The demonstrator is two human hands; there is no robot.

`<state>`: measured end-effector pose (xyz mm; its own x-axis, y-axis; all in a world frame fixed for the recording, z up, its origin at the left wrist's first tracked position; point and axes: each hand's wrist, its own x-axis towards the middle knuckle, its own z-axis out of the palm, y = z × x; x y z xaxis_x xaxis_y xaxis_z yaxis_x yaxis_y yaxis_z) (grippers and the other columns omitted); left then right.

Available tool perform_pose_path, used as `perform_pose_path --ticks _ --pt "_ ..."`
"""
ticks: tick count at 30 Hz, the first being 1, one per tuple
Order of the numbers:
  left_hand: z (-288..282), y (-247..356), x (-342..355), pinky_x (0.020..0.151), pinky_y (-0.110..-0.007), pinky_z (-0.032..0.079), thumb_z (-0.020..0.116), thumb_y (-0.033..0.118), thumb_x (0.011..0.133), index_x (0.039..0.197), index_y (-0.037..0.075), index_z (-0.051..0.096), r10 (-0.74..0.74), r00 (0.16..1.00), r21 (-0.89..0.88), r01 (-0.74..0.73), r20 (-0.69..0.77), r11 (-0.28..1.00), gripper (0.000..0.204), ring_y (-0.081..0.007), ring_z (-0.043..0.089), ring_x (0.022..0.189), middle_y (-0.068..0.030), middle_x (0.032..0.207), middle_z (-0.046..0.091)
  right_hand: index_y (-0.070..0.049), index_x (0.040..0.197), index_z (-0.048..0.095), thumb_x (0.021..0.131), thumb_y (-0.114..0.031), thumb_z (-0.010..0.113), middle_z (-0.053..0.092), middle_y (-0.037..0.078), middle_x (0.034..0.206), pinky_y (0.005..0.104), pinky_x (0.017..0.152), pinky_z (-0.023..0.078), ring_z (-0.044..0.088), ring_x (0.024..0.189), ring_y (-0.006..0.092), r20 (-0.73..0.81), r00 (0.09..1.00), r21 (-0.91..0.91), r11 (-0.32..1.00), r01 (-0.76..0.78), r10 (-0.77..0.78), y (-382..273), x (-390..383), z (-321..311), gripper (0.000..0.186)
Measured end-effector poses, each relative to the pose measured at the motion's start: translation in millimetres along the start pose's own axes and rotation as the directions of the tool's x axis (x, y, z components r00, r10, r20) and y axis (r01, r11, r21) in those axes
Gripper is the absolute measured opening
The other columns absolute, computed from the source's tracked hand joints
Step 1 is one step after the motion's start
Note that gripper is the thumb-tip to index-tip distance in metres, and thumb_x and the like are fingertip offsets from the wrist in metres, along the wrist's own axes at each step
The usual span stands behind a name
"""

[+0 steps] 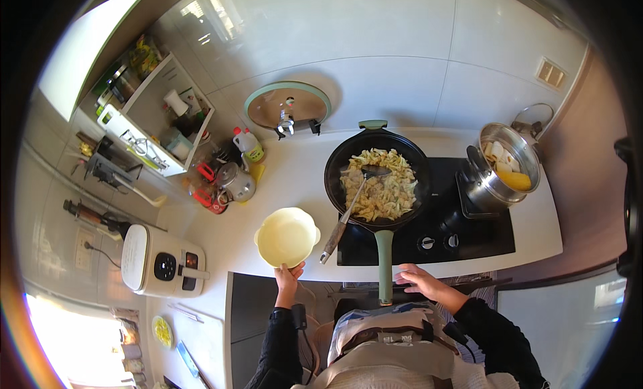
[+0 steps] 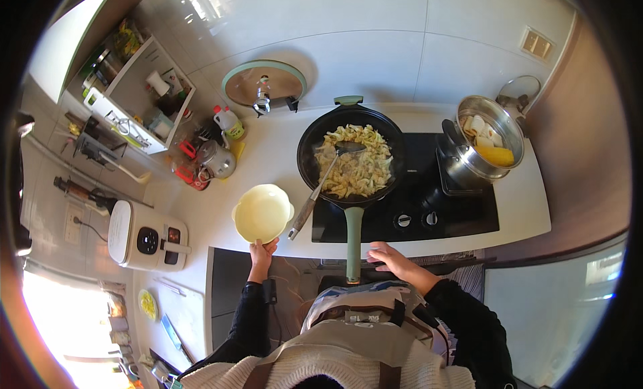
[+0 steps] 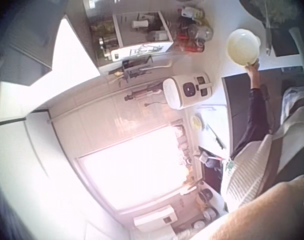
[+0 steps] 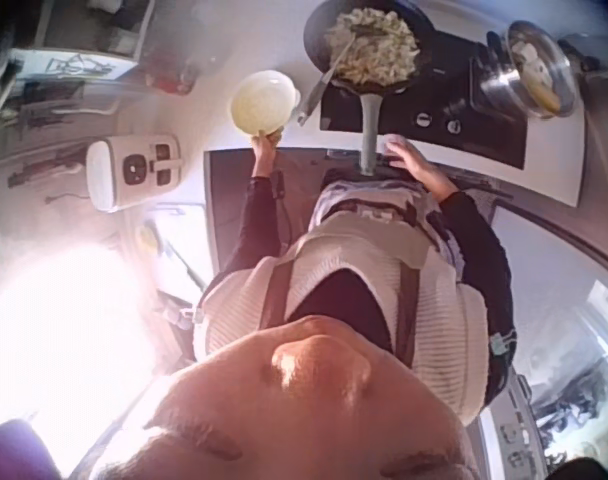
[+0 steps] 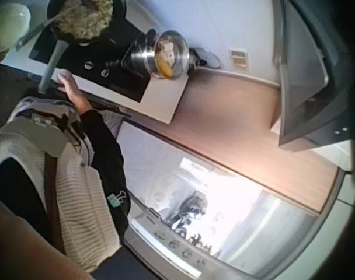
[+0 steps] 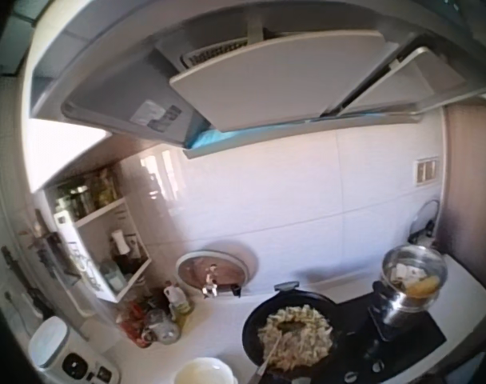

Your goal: The person stir-fries noodles in a pan, adds seasoning, transfers the cooked noodles into a bowl, then rinses and scrubs the pan in the sink.

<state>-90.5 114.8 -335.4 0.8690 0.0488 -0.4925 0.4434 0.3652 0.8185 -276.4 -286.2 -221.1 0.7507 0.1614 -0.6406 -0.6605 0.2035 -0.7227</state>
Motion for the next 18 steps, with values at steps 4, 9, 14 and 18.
perform_pose_path --ticks 4,9,14,18 --pt "4 3 27 0.056 -0.033 0.06 0.033 0.027 0.106 0.128 -0.001 0.04 0.007 1.0 0.024 -0.008 0.019 1.0 0.036 -0.0298 0.073 0.08 -0.0197 0.097 0.069 -0.01 0.138 0.038 0.098 -0.038 0.055 0.053 0.009 0.131 0.0437 0.101 0.043 0.052 0.123 0.0243 0.076 0.993 0.074 0.994 0.084 -0.09 -1 11 40 0.052" --pt "-12 19 56 0.055 -0.033 0.06 0.037 0.031 0.104 0.127 0.0 0.042 -0.071 0.993 0.096 0.062 0.094 0.993 0.038 -0.0291 0.073 0.077 -0.0194 0.097 0.07 -0.007 0.135 0.042 0.094 -0.021 0.063 0.062 0.013 0.117 0.0402 0.09 0.052 0.063 0.106 0.0256 0.006 0.993 0.317 0.942 0.111 -0.119 -1 12 75 0.048" --pt "-63 68 98 0.049 -0.032 0.057 0.041 0.032 0.103 0.13 0.004 0.042 -0.16 0.966 0.509 0.036 0.202 0.86 0.039 -0.0266 0.072 0.066 -0.0179 0.09 0.071 -0.005 0.127 0.05 0.092 -0.02 0.065 0.065 0.014 0.108 0.0379 0.082 0.056 0.066 0.097 0.025 -0.131 0.985 0.476 0.864 0.163 -0.113 3 13 84 0.04" --pt "-81 110 130 0.048 -0.034 0.058 0.045 0.027 0.102 0.132 0.004 0.042 -0.105 0.984 0.675 -0.018 0.142 0.737 0.038 -0.0254 0.071 0.06 -0.0186 0.083 0.071 -0.005 0.125 0.051 0.096 -0.029 0.06 0.065 0.014 0.107 0.0379 0.081 0.056 0.067 0.096 0.0246 -0.106 0.981 0.518 0.834 0.192 -0.16 14 13 81 0.038"
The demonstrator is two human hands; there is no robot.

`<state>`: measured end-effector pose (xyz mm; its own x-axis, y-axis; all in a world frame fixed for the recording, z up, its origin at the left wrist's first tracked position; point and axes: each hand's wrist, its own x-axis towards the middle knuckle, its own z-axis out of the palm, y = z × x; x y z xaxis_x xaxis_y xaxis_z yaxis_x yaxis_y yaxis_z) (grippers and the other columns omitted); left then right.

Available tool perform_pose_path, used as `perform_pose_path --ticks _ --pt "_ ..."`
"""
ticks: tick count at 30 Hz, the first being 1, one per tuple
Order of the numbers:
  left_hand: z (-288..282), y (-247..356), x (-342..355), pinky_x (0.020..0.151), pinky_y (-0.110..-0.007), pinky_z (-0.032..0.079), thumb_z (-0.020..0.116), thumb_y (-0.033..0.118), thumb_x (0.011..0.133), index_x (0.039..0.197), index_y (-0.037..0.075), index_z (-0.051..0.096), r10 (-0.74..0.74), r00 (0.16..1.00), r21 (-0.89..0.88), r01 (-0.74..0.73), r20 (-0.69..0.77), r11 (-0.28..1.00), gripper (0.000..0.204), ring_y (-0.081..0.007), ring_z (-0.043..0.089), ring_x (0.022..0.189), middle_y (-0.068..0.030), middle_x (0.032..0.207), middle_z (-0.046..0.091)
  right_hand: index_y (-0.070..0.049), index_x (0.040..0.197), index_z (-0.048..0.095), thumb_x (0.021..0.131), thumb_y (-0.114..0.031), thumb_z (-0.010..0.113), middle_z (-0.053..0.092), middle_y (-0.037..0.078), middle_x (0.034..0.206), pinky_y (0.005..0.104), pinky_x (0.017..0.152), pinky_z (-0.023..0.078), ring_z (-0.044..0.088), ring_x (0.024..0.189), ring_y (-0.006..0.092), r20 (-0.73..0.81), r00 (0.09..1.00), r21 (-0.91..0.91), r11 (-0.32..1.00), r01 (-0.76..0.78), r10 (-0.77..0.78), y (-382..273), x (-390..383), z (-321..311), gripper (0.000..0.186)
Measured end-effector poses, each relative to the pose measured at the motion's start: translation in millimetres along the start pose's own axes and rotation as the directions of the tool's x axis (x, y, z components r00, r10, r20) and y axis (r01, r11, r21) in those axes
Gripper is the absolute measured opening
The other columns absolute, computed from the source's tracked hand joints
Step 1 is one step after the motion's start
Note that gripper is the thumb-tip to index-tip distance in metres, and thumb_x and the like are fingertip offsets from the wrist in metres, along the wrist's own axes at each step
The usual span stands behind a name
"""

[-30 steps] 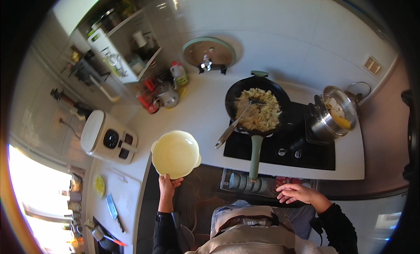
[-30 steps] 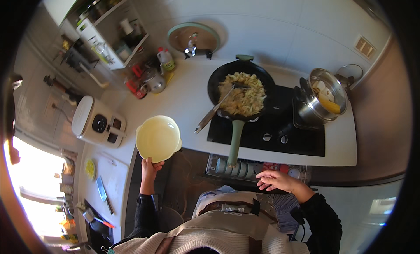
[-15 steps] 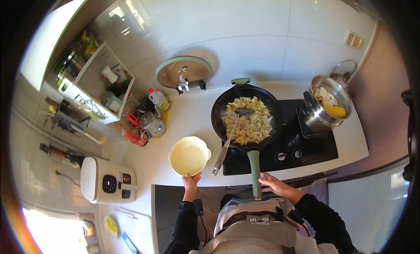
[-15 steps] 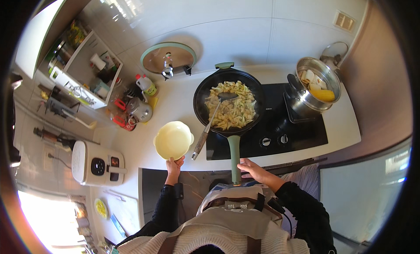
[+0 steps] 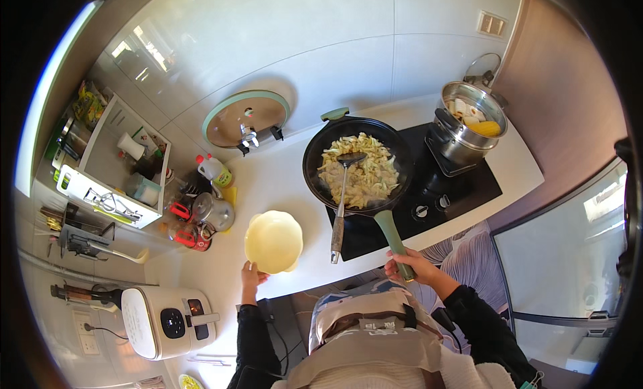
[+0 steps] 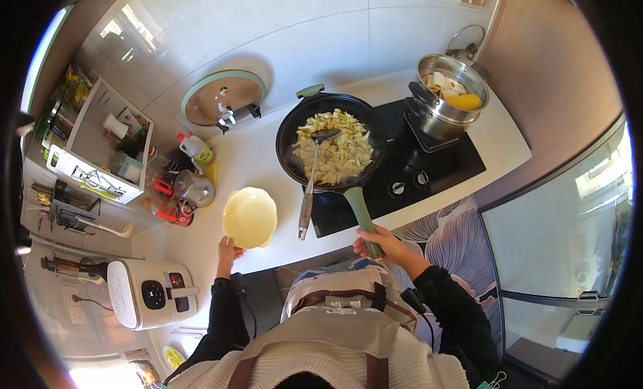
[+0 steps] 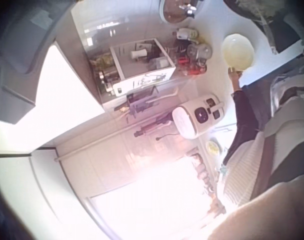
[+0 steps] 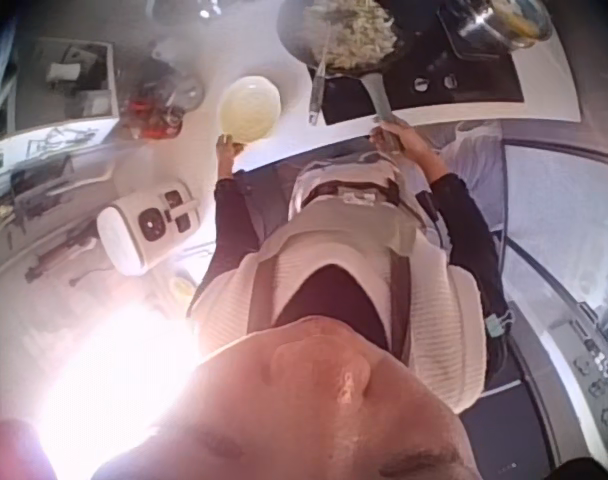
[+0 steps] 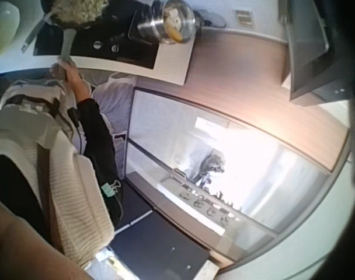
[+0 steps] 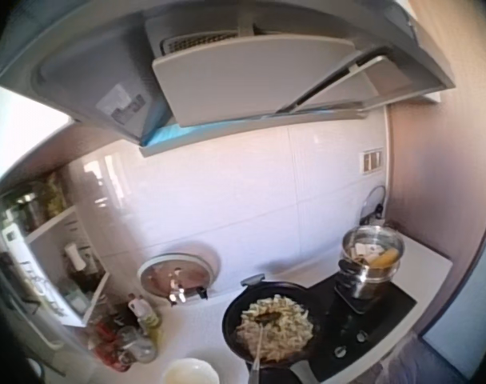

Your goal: The person stir-fries noodles in a pan, adds seasoning, transfers the cooked noodles into a bowl, then rinses and scrubs the pan in the sink.

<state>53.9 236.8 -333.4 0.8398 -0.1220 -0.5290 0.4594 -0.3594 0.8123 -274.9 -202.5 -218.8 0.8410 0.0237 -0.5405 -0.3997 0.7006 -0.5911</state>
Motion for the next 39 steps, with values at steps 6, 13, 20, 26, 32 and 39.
perform_pose_path --ticks 6,13,20,26,32,39 --pt "61 94 -54 0.087 -0.044 0.053 0.062 0.029 0.095 0.145 0.004 0.034 0.659 0.747 0.602 -0.565 0.082 0.565 0.063 -0.0349 0.066 0.101 -0.0291 0.119 0.061 -0.003 0.117 0.053 0.088 -0.022 0.071 0.067 0.009 0.081 0.0316 0.069 0.055 0.067 0.07 0.0228 -0.238 0.756 -0.679 0.661 0.32 -0.61 -16 44 -71 0.038" --pt "216 179 -156 0.075 -0.047 0.054 0.061 0.019 0.09 0.152 0.012 0.02 0.565 0.703 0.713 -0.65 0.432 0.264 0.075 -0.0375 0.067 0.083 -0.0261 0.111 0.063 0.006 0.121 0.049 0.086 -0.027 0.071 0.053 0.028 0.117 0.0428 0.092 0.048 0.055 0.108 0.0414 -0.126 0.707 -0.991 0.113 -0.066 -0.696 -54 72 -108 0.054" --pt "113 312 -234 0.061 -0.044 0.05 0.069 0.015 0.084 0.141 0.028 0.049 0.51 0.67 0.839 -0.482 0.54 -0.255 0.062 -0.0321 0.062 0.069 -0.0118 0.08 0.059 -0.003 0.125 0.042 0.1 -0.052 0.046 0.059 0.012 0.107 0.0346 0.078 0.053 0.061 0.097 0.0172 0.191 0.937 -0.674 0.654 0.342 -0.293 -11 27 -15 0.056" --pt "138 336 -252 0.056 -0.043 0.051 0.066 0.012 0.084 0.14 0.028 0.048 0.367 0.657 0.751 -0.594 0.659 -0.288 0.061 -0.0318 0.063 0.068 -0.0111 0.08 0.059 -0.007 0.117 0.04 0.098 -0.024 0.061 0.058 0.011 0.097 0.0341 0.062 0.052 0.063 0.076 0.0189 0.158 0.987 0.012 1.0 0.007 -0.009 -10 -2 9 0.033" --pt "209 270 -234 0.063 -0.047 0.052 0.065 0.01 0.086 0.144 0.026 0.045 0.495 0.66 0.76 -0.65 0.566 -0.003 0.064 -0.035 0.062 0.069 -0.0126 0.079 0.058 -0.011 0.111 0.041 0.097 -0.018 0.06 0.055 0.007 0.083 0.0321 0.055 0.049 0.057 0.063 0.0158 0.207 0.977 0.118 0.993 0.021 -0.045 -2 6 9 0.025" --pt "243 278 -212 0.057 -0.045 0.052 0.064 0.01 0.086 0.147 0.026 0.041 0.623 0.56 0.765 -0.636 0.546 -0.098 0.067 -0.0324 0.061 0.063 -0.0102 0.079 0.056 -0.01 0.11 0.04 0.098 -0.02 0.059 0.055 0.007 0.083 0.0337 0.056 0.049 0.058 0.065 0.0169 0.208 0.977 0.083 0.996 0.031 -0.048 -2 3 9 0.024"
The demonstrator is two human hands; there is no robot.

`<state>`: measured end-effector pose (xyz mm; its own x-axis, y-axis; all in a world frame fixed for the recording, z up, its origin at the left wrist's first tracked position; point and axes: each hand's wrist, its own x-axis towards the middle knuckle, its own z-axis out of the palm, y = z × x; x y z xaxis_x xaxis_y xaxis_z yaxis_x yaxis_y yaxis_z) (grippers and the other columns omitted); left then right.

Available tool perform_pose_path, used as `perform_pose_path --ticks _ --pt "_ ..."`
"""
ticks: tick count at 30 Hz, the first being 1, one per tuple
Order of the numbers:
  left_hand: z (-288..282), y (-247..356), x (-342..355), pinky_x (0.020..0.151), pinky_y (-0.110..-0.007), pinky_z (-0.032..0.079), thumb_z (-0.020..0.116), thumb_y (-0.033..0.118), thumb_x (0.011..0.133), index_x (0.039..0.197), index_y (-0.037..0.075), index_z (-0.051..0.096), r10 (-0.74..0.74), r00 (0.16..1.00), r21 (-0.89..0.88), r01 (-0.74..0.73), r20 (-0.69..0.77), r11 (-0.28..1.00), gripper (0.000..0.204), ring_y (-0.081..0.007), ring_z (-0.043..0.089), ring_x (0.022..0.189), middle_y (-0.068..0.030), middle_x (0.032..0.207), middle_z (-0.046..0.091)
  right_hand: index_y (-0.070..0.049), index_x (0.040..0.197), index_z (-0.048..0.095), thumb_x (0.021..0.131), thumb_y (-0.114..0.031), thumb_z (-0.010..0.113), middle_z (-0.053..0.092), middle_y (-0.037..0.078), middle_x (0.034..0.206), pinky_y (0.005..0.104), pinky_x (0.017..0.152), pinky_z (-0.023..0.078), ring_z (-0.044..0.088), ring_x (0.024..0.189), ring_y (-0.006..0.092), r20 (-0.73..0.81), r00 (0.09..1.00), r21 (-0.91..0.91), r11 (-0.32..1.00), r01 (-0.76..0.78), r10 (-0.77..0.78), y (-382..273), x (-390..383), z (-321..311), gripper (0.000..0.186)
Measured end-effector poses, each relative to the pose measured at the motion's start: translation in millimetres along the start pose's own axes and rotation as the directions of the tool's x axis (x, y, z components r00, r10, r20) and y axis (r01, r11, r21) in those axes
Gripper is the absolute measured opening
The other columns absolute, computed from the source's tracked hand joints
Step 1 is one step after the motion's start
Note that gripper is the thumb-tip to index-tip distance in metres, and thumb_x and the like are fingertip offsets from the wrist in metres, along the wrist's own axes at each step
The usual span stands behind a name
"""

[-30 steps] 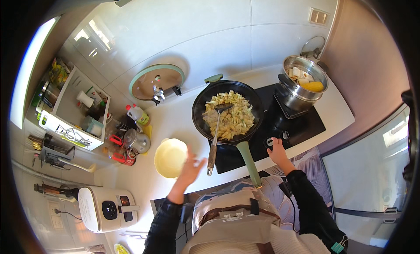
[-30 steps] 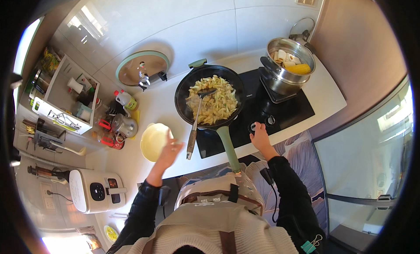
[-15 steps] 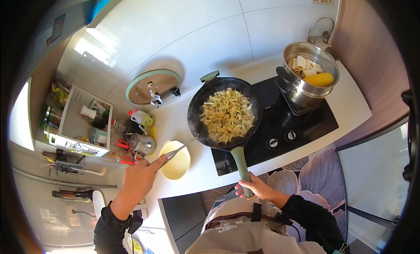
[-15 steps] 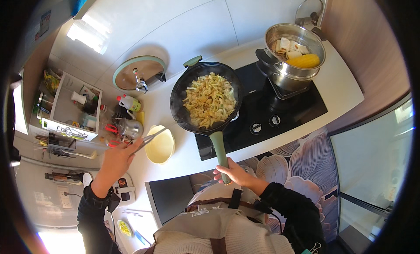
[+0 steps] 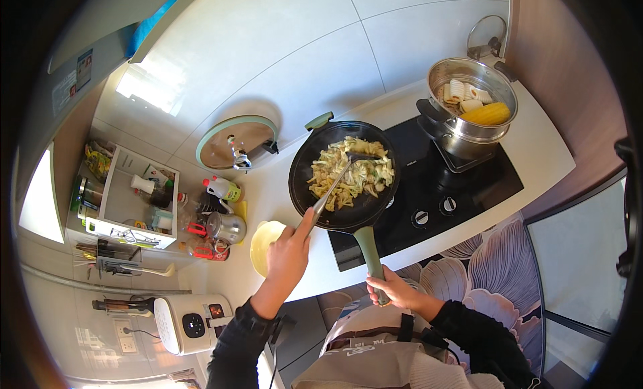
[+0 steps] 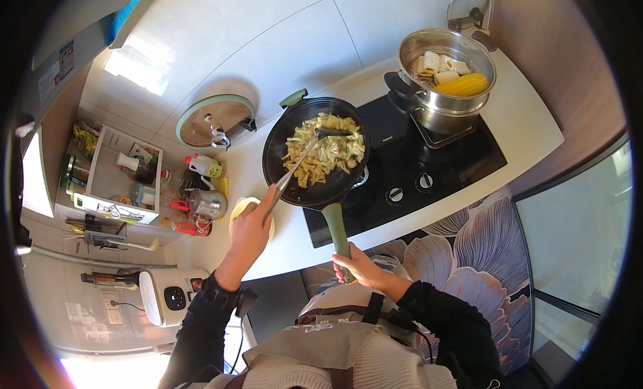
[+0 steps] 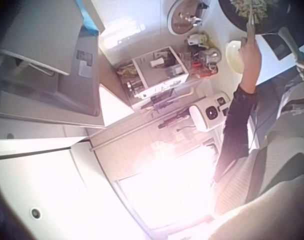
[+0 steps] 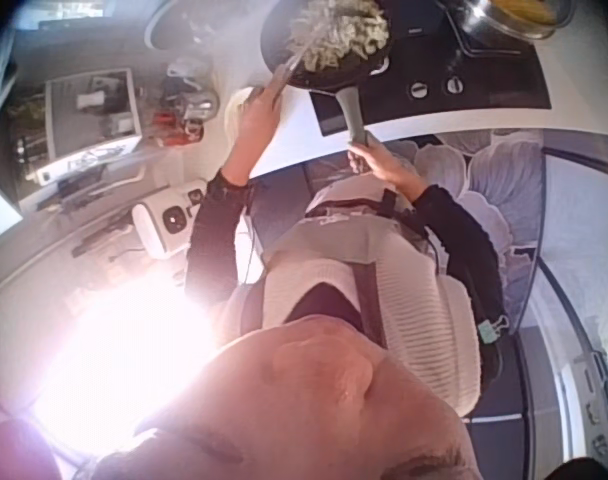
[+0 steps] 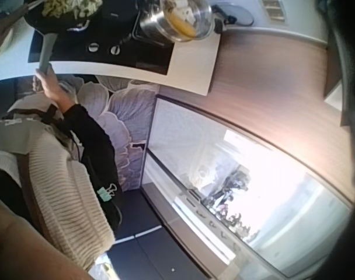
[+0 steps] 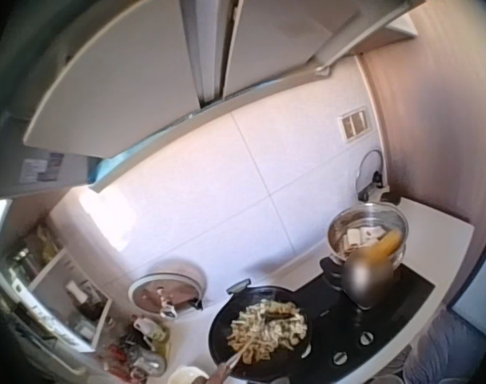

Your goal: The person stir-fries noodles in a pan, adds seasoning, transfers the cooked noodles into a bowl, then rinses and scrubs the pan in the sink.

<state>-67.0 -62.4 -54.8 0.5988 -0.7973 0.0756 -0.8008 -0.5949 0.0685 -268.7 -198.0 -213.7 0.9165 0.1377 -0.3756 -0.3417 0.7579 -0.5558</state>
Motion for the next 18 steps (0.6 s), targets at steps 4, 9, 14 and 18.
perform_pose_path --ticks 4,9,14,18 --pt "32 -11 22 0.053 -0.042 0.052 0.061 0.007 0.084 0.147 0.029 0.041 0.084 0.996 0.218 -0.077 -0.024 0.973 0.07 -0.0303 0.062 0.058 -0.0089 0.083 0.056 -0.013 0.115 0.042 0.098 -0.025 0.061 0.056 0.007 0.088 0.0352 0.059 0.05 0.057 0.066 0.0163 0.051 0.998 0.06 0.997 0.038 -0.041 10 3 -9 0.028" --pt "-28 -23 -9 0.052 -0.041 0.051 0.06 0.006 0.083 0.144 0.031 0.044 0.091 0.993 0.385 -0.115 0.082 0.916 0.068 -0.0296 0.061 0.056 -0.0089 0.086 0.057 -0.004 0.123 0.042 0.092 -0.029 0.068 0.055 0.015 0.106 0.0378 0.068 0.053 0.062 0.088 0.0272 -0.375 0.809 -0.775 0.632 -0.007 -0.452 -17 32 -88 0.048" --pt "-107 -24 -47 0.057 -0.043 0.05 0.063 0.01 0.085 0.138 0.03 0.052 -0.181 0.961 0.395 0.086 0.211 0.915 0.058 -0.0317 0.062 0.064 -0.0092 0.082 0.057 -0.002 0.113 0.05 0.082 -0.02 0.074 0.059 0.016 0.1 0.0409 0.073 0.057 0.065 0.088 0.0343 -0.071 0.626 -0.856 -0.274 -0.437 -0.777 -53 49 -162 0.043" --pt "-68 -27 -42 0.057 -0.044 0.053 0.066 0.014 0.084 0.142 0.028 0.046 -0.08 0.957 0.211 0.021 0.279 0.977 0.063 -0.0329 0.064 0.064 -0.0093 0.081 0.06 -0.001 0.103 0.056 0.08 -0.024 0.074 0.065 0.015 0.088 0.0409 0.067 0.058 0.069 0.08 0.033 -0.166 0.711 -0.799 -0.329 -0.503 -0.683 -63 72 -179 0.037"
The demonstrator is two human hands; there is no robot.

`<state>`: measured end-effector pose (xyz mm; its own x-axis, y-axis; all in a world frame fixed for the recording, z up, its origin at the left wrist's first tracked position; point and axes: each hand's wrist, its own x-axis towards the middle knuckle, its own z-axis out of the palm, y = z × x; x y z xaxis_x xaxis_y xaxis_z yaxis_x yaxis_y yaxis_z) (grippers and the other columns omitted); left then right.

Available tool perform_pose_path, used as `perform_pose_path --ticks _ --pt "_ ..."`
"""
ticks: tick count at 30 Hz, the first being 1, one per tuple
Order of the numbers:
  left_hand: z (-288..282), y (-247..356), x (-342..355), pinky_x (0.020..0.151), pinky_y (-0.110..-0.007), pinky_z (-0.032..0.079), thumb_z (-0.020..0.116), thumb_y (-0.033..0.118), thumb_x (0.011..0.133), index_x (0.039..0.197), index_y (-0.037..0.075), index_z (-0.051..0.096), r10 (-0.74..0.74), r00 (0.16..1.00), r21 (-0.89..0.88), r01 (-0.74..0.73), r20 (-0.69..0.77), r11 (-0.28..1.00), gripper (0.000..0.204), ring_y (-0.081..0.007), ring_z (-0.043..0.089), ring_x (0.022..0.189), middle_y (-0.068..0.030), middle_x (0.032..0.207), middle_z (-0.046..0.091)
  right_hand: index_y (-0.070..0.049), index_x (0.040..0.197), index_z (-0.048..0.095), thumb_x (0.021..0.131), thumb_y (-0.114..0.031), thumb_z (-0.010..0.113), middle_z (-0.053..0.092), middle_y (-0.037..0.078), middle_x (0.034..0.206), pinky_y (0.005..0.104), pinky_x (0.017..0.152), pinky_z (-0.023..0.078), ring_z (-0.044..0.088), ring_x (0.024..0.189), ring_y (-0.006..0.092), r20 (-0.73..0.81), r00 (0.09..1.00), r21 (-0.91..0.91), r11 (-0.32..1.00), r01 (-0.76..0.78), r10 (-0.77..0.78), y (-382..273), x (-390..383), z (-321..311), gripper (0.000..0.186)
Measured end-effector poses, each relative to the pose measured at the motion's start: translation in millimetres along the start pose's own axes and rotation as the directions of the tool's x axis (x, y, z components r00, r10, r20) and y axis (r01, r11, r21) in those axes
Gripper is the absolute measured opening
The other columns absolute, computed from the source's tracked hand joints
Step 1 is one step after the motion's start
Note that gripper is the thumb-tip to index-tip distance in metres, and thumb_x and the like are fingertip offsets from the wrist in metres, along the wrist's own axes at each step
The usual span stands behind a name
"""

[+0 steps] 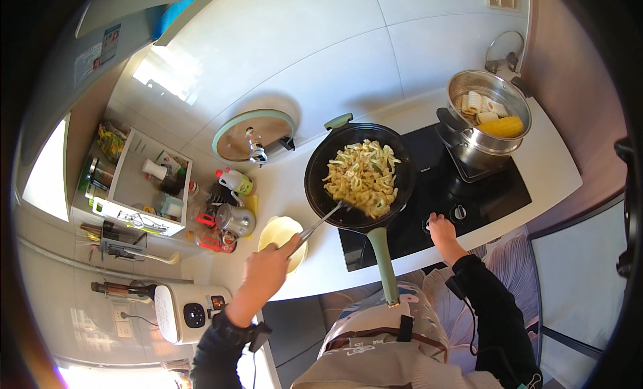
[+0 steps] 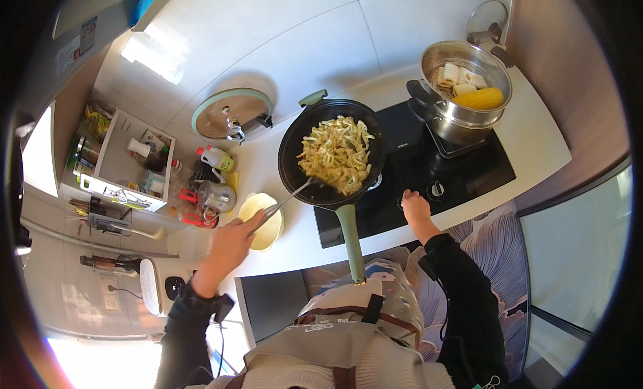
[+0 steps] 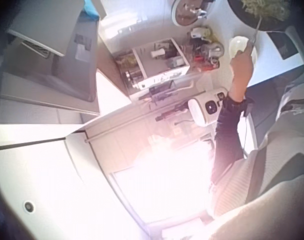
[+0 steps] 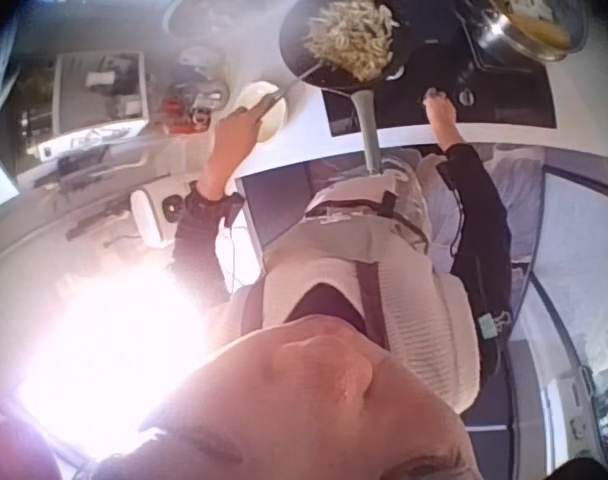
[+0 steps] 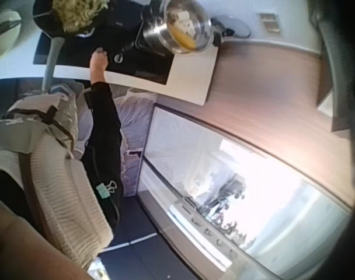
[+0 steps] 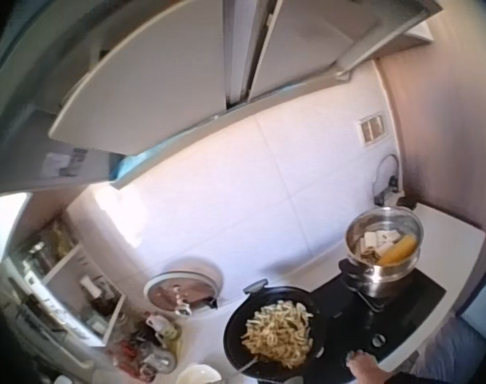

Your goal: The person stir-fries noodles in a pan, adds seasoning, transfers the cooked noodles into a bowl, then rinses and scrubs the pan in the sink.

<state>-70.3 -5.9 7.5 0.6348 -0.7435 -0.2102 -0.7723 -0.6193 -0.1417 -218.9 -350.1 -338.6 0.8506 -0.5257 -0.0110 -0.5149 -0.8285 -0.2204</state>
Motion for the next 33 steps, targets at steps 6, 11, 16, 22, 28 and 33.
perform_pose_path --ticks 6,11,16,22,28,33 --pt "38 21 33 0.059 -0.045 0.053 0.065 0.014 0.086 0.143 0.028 0.045 -0.089 0.978 -0.122 0.066 -0.191 0.99 0.062 -0.0328 0.064 0.067 -0.0097 0.08 0.06 -0.002 0.084 0.066 0.086 -0.025 0.066 0.07 0.016 0.078 0.0417 0.064 0.058 0.071 0.072 0.033 0.013 0.999 -0.018 0.999 -0.037 0.037 -2 11 -2 0.023" --pt "51 42 94 0.065 -0.049 0.052 0.061 0.014 0.087 0.146 0.031 0.04 -0.16 0.966 -0.224 0.113 -0.203 0.968 0.064 -0.0381 0.063 0.076 -0.0135 0.084 0.06 -0.003 0.078 0.069 0.093 -0.024 0.056 0.071 0.015 0.081 0.0424 0.066 0.057 0.07 0.075 0.0351 0.06 0.986 -0.022 0.988 -0.152 0.153 -10 15 -23 0.029" --pt "83 30 88 0.064 -0.049 0.052 0.061 0.014 0.087 0.146 0.032 0.039 -0.064 0.982 -0.122 0.043 -0.175 0.992 0.066 -0.0383 0.064 0.072 -0.0145 0.088 0.06 -0.005 0.085 0.066 0.097 -0.032 0.053 0.07 0.014 0.078 0.042 0.068 0.055 0.07 0.08 0.0329 -0.007 0.992 0.23 0.966 -0.12 0.125 -20 -22 -44 0.032" --pt "-9 -11 2 0.065 -0.045 0.052 0.064 0.013 0.085 0.144 0.031 0.045 -0.044 0.996 0.062 0.049 -0.076 0.997 0.064 -0.0355 0.064 0.072 -0.013 0.09 0.061 -0.004 0.11 0.054 0.097 -0.037 0.06 0.062 0.011 0.11 0.0348 0.07 0.054 0.065 0.094 0.0195 0.574 0.717 0.759 -0.07 -0.647 -0.396 -91 -106 -81 0.037" --pt "-33 -6 -6 0.065 -0.048 0.05 0.064 0.01 0.085 0.141 0.023 0.048 0.119 0.993 -0.187 -0.114 0.017 0.976 0.06 -0.0371 0.062 0.075 -0.0156 0.081 0.06 -0.007 0.107 0.055 0.091 -0.02 0.069 0.061 0.008 0.096 0.0345 0.07 0.055 0.065 0.085 0.0181 0.523 0.641 0.557 -0.344 -0.756 -0.561 -125 -108 -97 0.025" --pt "30 26 27 0.063 -0.05 0.05 0.063 0.01 0.086 0.143 0.023 0.046 0.045 0.983 -0.33 -0.102 -0.175 0.939 0.062 -0.0384 0.062 0.072 -0.0157 0.079 0.059 -0.011 0.099 0.056 0.09 -0.015 0.069 0.054 0.001 0.078 0.0306 0.059 0.048 0.056 0.066 0.0125 0.544 0.624 0.393 -0.487 -0.78 -0.561 -132 -108 -84 0.017"
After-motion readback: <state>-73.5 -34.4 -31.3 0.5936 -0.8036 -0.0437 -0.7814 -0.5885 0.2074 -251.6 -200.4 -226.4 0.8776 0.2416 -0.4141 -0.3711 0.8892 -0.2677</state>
